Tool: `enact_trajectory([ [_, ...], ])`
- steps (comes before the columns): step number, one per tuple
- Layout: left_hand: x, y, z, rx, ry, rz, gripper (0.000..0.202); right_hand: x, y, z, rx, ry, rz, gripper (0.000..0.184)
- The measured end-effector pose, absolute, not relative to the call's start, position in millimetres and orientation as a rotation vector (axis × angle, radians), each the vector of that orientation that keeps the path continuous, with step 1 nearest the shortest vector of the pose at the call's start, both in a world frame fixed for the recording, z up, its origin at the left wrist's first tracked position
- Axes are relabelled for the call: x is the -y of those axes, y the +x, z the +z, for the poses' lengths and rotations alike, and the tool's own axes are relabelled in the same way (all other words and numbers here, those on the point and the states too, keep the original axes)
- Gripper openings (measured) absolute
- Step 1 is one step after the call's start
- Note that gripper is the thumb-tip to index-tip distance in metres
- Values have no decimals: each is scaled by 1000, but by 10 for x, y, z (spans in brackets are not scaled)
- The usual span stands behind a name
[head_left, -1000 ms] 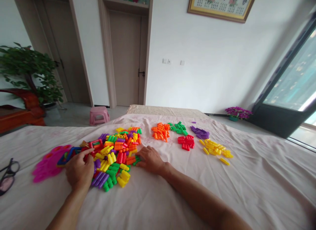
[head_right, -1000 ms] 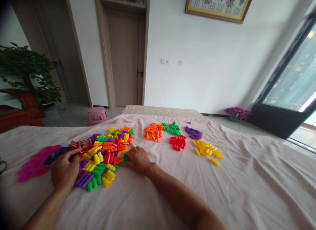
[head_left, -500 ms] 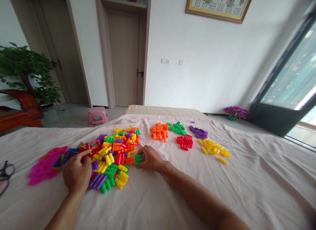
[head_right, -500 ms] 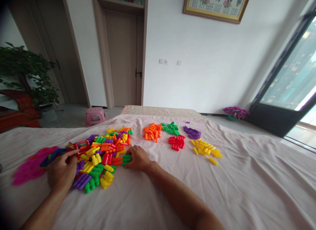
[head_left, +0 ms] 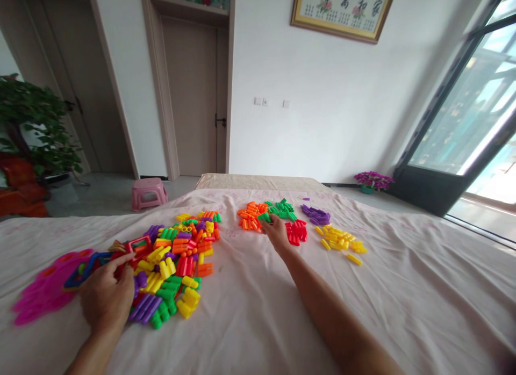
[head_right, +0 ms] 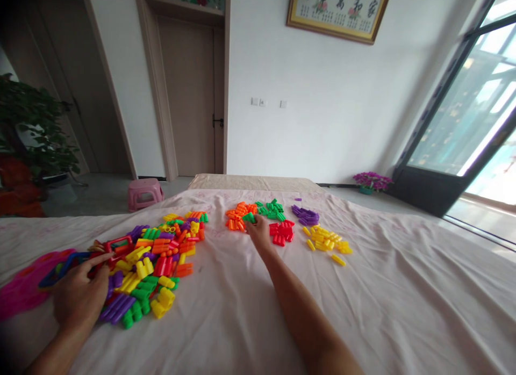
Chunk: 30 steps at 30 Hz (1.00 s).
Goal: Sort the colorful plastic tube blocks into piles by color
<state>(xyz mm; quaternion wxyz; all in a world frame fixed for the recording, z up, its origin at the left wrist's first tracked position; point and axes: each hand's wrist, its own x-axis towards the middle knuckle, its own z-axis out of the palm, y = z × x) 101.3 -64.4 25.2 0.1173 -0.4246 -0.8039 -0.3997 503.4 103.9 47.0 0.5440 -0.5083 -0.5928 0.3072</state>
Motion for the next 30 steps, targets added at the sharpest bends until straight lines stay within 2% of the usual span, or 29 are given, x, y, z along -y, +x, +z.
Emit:
enact_trajectory([
  [5,648,1019,257,2335,-1244,-1179,41,-1309,5506,432,1143,-1225,639,26],
  [10,637,997,236,2334,-1245,-1157,40,-1405,5617,384,1005,-1215,634,48],
  [13,630,990,227,2327,-1243,-1153,39,-1375,5534,344,1049,-1228,653,49],
  [21,665,1050,291,2326,-1272,-1190,42,-1013,4903,325,1625,-1019,659,22],
  [26,655,1045,268,2295,-1267,-1228,41,-510,4400,476,2137,-836,577,20],
  [30,643,1036,249,2282,-1266,-1230,41,-224,4125,515,2441,-739,389,22],
])
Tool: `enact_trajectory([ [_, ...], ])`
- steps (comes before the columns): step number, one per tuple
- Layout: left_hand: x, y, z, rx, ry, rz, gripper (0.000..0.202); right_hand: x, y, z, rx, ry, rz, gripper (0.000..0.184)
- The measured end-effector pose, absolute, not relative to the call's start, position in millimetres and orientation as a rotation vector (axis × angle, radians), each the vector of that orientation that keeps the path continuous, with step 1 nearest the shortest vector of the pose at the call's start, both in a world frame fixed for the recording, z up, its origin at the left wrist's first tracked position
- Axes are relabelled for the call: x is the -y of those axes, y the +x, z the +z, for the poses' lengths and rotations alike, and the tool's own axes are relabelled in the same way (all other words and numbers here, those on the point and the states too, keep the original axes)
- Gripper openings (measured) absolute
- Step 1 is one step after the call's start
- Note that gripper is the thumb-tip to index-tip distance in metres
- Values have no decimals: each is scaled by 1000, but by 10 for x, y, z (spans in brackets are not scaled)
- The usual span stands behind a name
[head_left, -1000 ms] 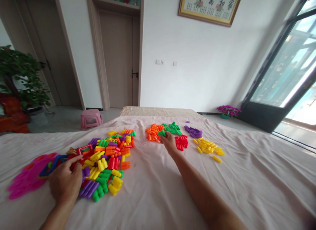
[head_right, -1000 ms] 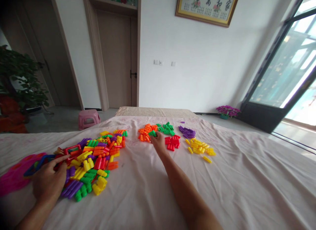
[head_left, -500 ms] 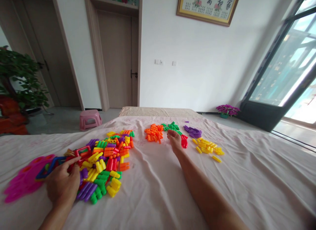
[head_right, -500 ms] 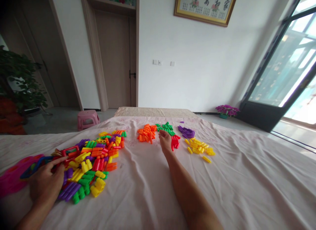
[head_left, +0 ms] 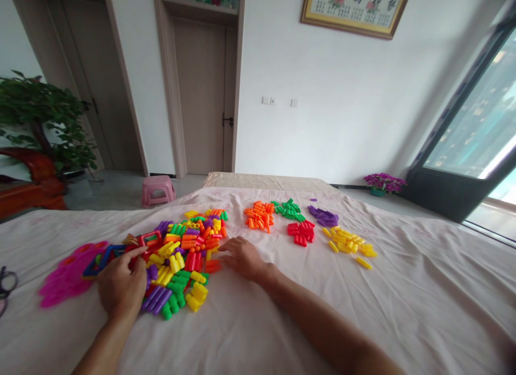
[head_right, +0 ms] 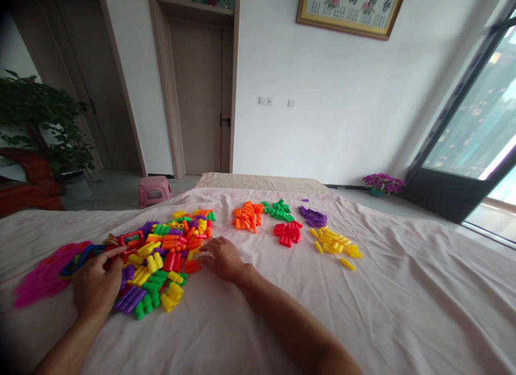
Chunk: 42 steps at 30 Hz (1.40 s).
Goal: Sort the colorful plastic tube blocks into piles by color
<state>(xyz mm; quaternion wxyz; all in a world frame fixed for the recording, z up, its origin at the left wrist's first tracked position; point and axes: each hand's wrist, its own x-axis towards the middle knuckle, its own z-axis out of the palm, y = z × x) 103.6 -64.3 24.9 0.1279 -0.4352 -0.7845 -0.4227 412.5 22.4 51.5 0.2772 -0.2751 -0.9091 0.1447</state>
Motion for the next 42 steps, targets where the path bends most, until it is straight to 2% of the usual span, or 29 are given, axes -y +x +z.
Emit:
enact_trajectory([
  [5,638,1034,243,2286,-1257,-1230,39,-151,4019,426,2557,-744,277,20],
  [11,640,1031,234,2296,-1256,-1227,39,-291,4151,415,2263,-1031,354,16],
  [18,648,1048,259,2274,-1274,-1250,39,-882,4567,339,1645,-1339,515,29],
  [23,645,1043,253,2256,-1282,-1251,39,-1157,4801,229,1306,-1155,791,54],
  [25,644,1041,250,2261,-1284,-1251,39,-1166,4815,204,1264,-1090,845,57],
  [33,656,1057,277,2264,-1286,-1253,38,-954,4571,214,1618,-1121,650,27],
  [38,655,1064,287,2248,-1294,-1270,39,-834,4308,301,1921,-1207,709,29],
  [42,652,1063,283,2250,-1285,-1275,39,-819,4082,484,2139,-1256,548,28],
])
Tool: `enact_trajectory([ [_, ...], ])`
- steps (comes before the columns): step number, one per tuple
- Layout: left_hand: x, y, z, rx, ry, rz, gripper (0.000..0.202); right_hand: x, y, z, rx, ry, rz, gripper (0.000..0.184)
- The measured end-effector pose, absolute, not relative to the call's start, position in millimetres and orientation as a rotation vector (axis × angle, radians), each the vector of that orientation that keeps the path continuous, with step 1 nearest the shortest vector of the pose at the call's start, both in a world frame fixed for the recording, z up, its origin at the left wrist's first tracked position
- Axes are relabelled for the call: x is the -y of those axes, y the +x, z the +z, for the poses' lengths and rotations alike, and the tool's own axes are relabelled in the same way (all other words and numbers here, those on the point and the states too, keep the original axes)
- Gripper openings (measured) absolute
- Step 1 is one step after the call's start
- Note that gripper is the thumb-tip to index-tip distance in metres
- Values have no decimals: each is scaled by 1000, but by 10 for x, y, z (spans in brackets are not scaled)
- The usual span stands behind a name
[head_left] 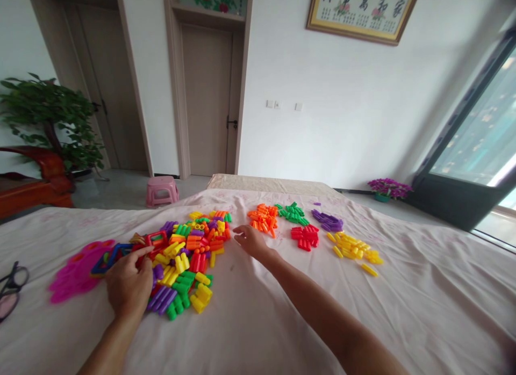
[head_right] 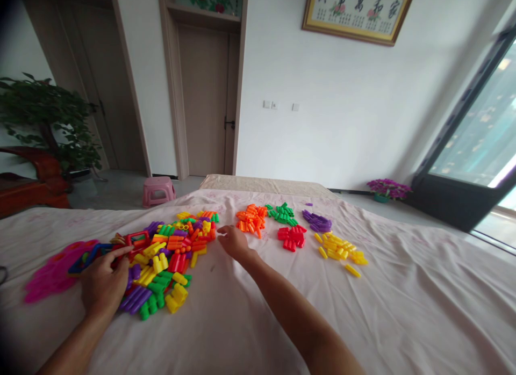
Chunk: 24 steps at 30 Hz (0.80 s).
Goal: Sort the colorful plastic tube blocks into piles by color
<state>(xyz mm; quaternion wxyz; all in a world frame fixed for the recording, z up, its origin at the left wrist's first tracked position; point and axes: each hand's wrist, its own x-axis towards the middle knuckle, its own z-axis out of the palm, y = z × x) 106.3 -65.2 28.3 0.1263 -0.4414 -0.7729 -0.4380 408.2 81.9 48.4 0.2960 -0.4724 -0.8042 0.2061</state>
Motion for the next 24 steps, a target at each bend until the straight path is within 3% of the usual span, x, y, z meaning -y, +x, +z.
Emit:
enact_trajectory([
  [8,665,1091,318,2219,-1307,-1300,37,-858,3731,442,2300,-1154,420,24],
  [16,645,1081,293,2241,-1291,-1286,37,-872,3749,173,1962,-1139,532,12],
  [21,647,1067,289,2273,-1288,-1272,38,-1015,3892,232,1228,-1044,980,35],
  [24,654,1055,278,2282,-1287,-1271,40,-1157,4110,336,831,-964,1065,42],
])
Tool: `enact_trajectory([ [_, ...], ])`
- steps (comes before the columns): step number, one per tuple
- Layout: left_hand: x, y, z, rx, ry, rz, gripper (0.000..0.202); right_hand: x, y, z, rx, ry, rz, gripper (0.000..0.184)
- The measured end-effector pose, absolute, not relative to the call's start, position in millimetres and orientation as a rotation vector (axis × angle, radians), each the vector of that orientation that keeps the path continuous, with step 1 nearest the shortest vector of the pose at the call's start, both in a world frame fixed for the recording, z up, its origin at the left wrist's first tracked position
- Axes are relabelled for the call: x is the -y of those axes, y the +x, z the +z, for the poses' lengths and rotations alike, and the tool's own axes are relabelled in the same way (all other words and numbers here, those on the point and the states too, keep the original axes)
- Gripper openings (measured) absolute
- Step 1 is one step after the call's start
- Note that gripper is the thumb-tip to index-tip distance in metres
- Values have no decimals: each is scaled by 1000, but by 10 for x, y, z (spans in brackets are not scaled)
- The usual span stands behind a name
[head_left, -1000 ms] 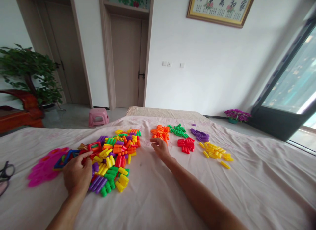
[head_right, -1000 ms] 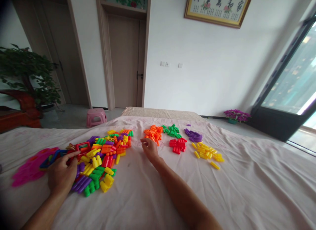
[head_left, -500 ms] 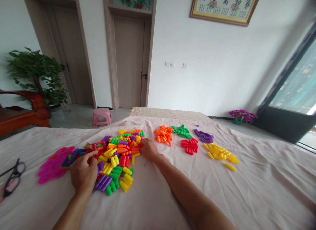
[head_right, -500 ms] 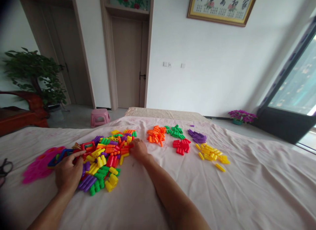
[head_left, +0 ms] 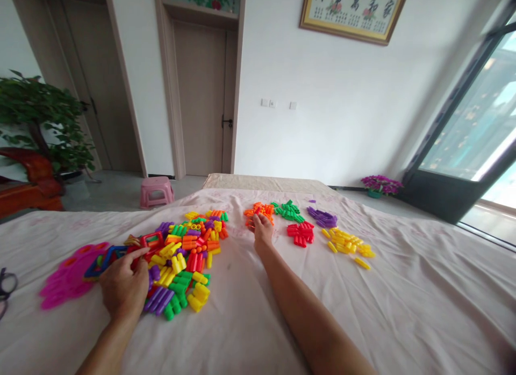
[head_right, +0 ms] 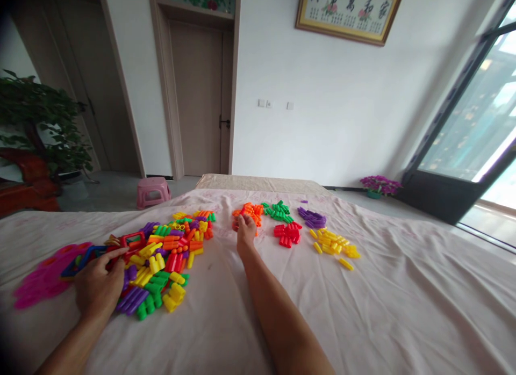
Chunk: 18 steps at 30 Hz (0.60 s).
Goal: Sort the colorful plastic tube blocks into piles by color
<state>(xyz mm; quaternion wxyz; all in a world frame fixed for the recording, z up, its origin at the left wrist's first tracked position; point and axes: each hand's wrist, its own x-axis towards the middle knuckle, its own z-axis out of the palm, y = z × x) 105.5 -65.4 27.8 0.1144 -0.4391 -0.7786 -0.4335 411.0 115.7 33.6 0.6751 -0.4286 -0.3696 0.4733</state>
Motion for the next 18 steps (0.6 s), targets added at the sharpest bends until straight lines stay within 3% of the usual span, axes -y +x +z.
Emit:
enact_trajectory([
  [4,658,1050,270,2295,-1285,-1268,41,-1319,4481,493,425,-864,956,34],
  [10,656,1048,273,2304,-1296,-1233,44,-1399,4932,571,250,-877,830,18],
  [18,647,1033,256,2291,-1294,-1254,42,-1372,4810,543,327,-899,858,22],
])
